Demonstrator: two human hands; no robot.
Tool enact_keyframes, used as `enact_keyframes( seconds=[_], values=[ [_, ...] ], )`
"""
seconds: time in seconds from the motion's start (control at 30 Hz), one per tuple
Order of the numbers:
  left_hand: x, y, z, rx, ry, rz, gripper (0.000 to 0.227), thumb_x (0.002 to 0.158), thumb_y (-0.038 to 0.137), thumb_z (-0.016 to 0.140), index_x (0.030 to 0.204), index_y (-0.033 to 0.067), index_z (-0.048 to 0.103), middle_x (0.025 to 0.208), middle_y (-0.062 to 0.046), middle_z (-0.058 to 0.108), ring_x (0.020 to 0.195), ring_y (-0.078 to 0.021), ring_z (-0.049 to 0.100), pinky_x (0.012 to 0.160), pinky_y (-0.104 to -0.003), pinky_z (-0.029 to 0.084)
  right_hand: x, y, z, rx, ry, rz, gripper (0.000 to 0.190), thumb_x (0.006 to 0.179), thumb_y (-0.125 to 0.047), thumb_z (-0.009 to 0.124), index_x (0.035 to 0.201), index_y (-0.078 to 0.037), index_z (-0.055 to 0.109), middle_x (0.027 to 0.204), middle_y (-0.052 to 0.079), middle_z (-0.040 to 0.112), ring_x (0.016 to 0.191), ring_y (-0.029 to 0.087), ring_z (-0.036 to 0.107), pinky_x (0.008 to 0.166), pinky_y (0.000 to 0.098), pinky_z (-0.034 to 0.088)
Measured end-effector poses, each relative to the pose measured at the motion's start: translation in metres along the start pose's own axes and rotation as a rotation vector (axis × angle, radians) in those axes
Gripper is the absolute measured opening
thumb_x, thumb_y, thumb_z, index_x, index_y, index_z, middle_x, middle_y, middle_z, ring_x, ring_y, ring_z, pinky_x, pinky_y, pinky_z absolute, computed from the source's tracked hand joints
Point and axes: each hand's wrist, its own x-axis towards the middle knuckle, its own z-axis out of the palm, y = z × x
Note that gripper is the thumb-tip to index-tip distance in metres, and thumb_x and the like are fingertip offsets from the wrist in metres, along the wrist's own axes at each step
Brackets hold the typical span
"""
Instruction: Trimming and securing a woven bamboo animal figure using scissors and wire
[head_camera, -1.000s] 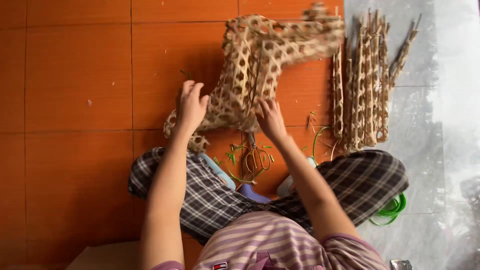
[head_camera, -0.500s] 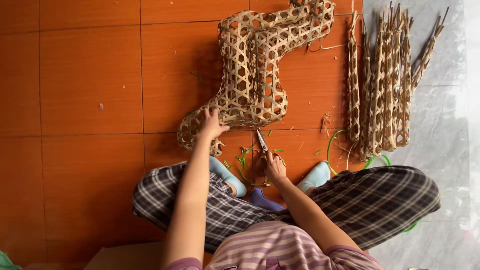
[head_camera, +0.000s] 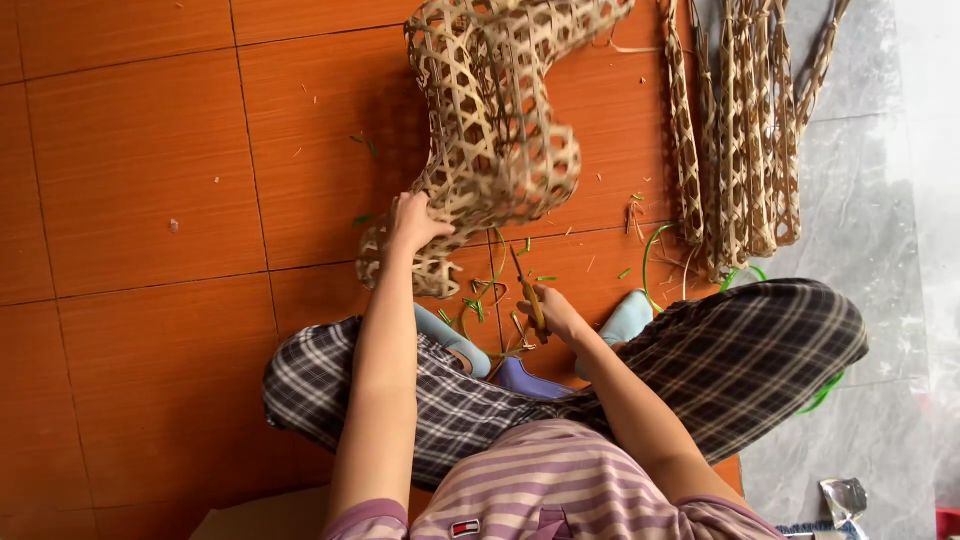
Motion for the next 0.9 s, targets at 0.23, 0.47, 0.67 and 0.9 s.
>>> enact_keyframes(
  seconds=[0.23, 0.47, 0.67, 0.9],
  values=[
    [-0.053, 0.1, -0.087, -0.223, -0.065, 0.027, 0.081, 0.071, 0.051, 0.082, 0.12, -0.0082, 0.059, 0.117, -0.032, 0.061, 0.115, -0.0454, 0.057, 0.1, -0.055, 0.041, -0.076, -0.084, -0.009, 0.176, 0.204, -0.42, 0.044, 0.082, -0.018, 0.078, 0.117, 0.001, 0.057, 0.064, 0.017, 0.061, 0.044, 0.02, 0.059, 0.039, 0.0259, 0.048],
    [-0.078, 0.118, -0.092, -0.256, -0.184, -0.032, 0.102, 0.071, 0.059, 0.082, 0.134, -0.0139, 0.047, 0.13, -0.033, 0.054, 0.126, -0.0463, 0.049, 0.104, -0.059, 0.037, -0.079, -0.109, -0.035, 0.094, 0.294, -0.471, 0.04, 0.092, -0.04, 0.068, 0.116, -0.011, 0.056, 0.056, 0.011, 0.059, 0.041, 0.017, 0.055, 0.037, 0.0257, 0.043],
    [-0.065, 0.091, -0.059, -0.06, -0.164, -0.001, 0.094, 0.062, 0.06, 0.084, 0.124, -0.0059, 0.059, 0.121, -0.025, 0.064, 0.121, -0.0415, 0.056, 0.101, -0.051, 0.044, -0.049, -0.082, -0.041, 0.033, 0.351, -0.457, 0.048, 0.089, -0.046, 0.071, 0.113, -0.007, 0.059, 0.067, 0.012, 0.056, 0.044, 0.019, 0.059, 0.04, 0.0294, 0.049],
    [-0.061, 0.088, -0.058, -0.098, -0.152, -0.006, 0.098, 0.065, 0.064, 0.083, 0.128, -0.0067, 0.057, 0.124, -0.026, 0.062, 0.123, -0.0419, 0.054, 0.103, -0.052, 0.043, -0.058, -0.081, -0.033, 0.022, 0.413, -0.39, 0.048, 0.09, -0.05, 0.069, 0.113, -0.009, 0.057, 0.063, 0.01, 0.055, 0.045, 0.021, 0.059, 0.046, 0.0328, 0.048]
  ],
)
